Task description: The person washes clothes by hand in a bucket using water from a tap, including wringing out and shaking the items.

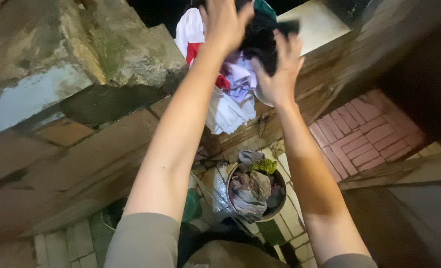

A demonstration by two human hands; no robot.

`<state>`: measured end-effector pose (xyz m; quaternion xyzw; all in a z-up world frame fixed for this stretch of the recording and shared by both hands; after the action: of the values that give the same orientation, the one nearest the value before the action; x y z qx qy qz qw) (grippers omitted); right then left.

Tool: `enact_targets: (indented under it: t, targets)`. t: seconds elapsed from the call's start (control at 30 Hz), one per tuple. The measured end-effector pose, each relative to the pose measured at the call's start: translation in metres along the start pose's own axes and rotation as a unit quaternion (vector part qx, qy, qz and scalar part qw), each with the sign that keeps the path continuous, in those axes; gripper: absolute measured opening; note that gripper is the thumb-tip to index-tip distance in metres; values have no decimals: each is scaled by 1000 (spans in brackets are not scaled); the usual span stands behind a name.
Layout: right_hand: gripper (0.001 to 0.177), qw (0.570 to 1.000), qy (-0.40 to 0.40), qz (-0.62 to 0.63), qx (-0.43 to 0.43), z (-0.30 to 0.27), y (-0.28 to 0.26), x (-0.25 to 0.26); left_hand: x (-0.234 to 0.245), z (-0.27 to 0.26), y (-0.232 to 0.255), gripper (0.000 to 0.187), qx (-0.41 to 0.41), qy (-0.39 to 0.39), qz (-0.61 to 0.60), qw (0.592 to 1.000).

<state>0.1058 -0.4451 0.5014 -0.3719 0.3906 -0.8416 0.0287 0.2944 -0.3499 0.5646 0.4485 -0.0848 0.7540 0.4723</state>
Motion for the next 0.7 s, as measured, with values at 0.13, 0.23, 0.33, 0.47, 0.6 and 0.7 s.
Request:
enact_targets:
  t: [0.13,0.23,0.33,0.47,0.6,0.7]
  targets:
    - [83,997,-55,-25,-56,2,45,-34,-22,-53,15,58,-113,-40,60,991]
    - [82,997,-52,36,51,-12,52,-29,-9,-62,20,54,-105,-43,21,993]
    - [83,981,-107,158,44,-26,48,-9,25,-64,30,41,-101,33,-34,994]
    - [62,978,-7,207,-24,-88,80,6,79,-150,55,24,-226,206,-179,935]
    - [31,954,-22,182,-235,-164,182,-46,74,-271,71,15,-252,143,-245,925]
    - [27,941,-139,96,-292,-239,256,-93,28,-362,46,14,-72,43,-288,954]
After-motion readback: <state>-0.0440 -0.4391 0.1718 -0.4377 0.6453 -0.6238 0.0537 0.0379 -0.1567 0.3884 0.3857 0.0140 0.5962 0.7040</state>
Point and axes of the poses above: each hand's wrist, its own z-axis towards the middle knuckle, its own x-axis out of the back of the hand, y = z × x, the point moved 5 cm from there along z, towards the middle knuckle, and after that the axes turned 14 degrees about -x, right-handed, at the moved point
